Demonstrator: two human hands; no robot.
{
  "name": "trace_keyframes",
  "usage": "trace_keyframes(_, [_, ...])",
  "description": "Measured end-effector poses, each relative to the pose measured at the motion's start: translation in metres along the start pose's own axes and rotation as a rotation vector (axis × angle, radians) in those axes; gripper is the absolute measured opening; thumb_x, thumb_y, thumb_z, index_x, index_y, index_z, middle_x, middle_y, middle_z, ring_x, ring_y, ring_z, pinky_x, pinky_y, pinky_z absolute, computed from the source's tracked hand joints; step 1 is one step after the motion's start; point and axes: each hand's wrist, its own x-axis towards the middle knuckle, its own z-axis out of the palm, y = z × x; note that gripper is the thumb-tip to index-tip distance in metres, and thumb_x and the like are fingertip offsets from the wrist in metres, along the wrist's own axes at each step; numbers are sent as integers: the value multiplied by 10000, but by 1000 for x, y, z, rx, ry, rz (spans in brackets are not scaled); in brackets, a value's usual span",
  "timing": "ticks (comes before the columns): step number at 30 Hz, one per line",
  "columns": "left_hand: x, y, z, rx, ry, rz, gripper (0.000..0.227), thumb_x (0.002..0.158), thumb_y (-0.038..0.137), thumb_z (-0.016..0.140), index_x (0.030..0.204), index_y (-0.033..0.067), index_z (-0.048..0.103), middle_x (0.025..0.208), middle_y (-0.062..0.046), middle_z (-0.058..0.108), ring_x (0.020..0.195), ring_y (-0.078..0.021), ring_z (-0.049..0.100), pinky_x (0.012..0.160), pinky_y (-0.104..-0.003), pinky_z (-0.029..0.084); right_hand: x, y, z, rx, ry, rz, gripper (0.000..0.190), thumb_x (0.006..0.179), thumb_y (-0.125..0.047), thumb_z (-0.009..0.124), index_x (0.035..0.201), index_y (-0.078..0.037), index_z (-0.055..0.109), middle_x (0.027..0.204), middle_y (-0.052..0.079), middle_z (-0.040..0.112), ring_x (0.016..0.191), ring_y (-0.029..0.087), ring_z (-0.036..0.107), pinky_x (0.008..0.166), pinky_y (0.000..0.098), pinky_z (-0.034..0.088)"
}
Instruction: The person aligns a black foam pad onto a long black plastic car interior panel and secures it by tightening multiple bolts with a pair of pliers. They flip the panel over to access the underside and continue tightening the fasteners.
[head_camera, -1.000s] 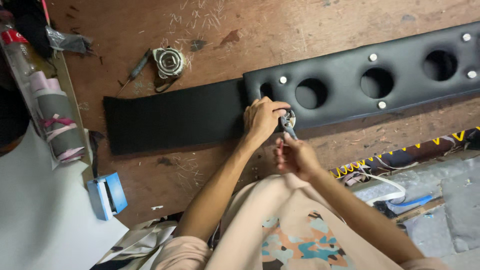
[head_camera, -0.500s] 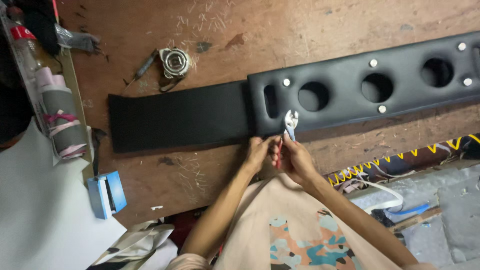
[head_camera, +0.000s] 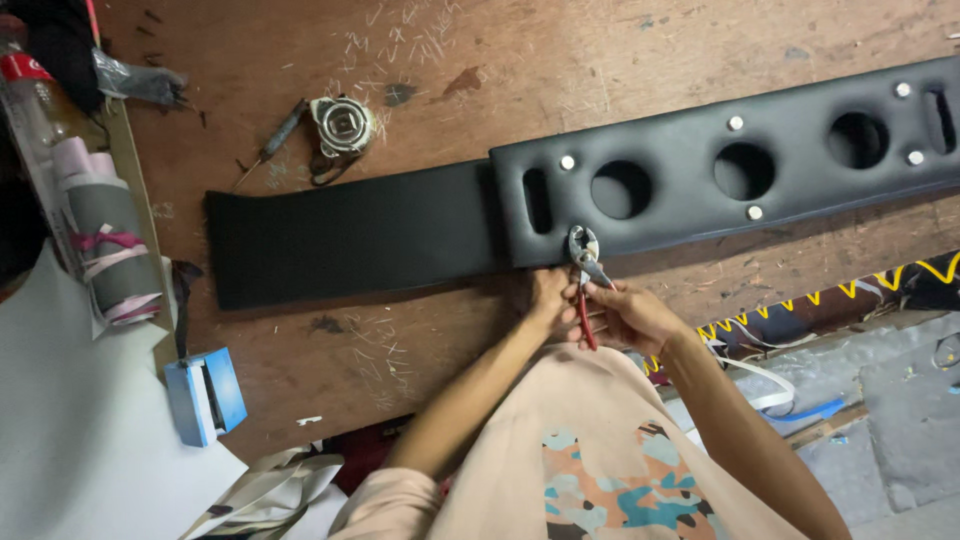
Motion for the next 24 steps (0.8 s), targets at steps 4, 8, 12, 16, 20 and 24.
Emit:
trace_keyframes(4, [20, -17, 1, 261, 178, 190, 194, 994, 200, 616, 882, 53, 677, 701, -10, 632, 568, -110, 563, 478, -308, 451, 13, -12, -8, 93, -96, 53, 318, 1040, -264, 472, 1189, -31, 630, 970, 188, 742, 805, 315, 745, 703, 449, 608])
trace_keyframes(8, [30, -28, 2, 233, 341, 97, 95, 892, 167, 625, 940, 89, 648, 749, -13, 660, 585, -123, 591, 476, -331, 468, 12, -20, -16, -39, -85, 57, 318, 1059, -273, 479, 1143, -22, 656, 844, 136, 702, 709, 290, 701, 619, 418, 564])
trace_keyframes(12, [27, -29, 1, 273, 316, 62, 114, 891, 167, 638, 947, 68, 648, 751, -34, 657, 577, -139, 584, 467, -340, 458, 14, -11, -2, 96, -60, 59, 304, 1059, -321, 505, 1018, -44, 621, 754, 66, 626, 631, 186, 611, 569, 359, 525])
trace_keyframes(16, [24, -33, -6, 244, 273, 68, 120, 908, 160, 647, 967, 55, 655, 772, -30, 667, 601, -135, 596, 494, -333, 466, 24, 9, 14, 189, 49, 25, 384, 1011, -466, 517, 938, -101, 611, 695, 47, 595, 554, 174, 545, 528, 340, 505])
trace_keyframes(20, [27, -49, -10, 194, 220, 30, 127, 925, 152, 656, 986, 41, 662, 794, -25, 678, 625, -131, 608, 521, -325, 474, 42, 27, 13, 300, 82, 9, 402, 1009, -489, 518, 933, -103, 599, 714, 27, 602, 558, 149, 542, 526, 317, 510])
trace_keyframes(24, [33, -57, -11, 141, 172, 11, 133, 941, 144, 665, 1005, 28, 669, 815, -21, 688, 650, -127, 620, 547, -317, 482, 63, 38, 15, 695, -343, -191, 377, 1142, -429, 609, 944, -108, 628, 664, -29, 597, 454, 66, 513, 352, 214, 445])
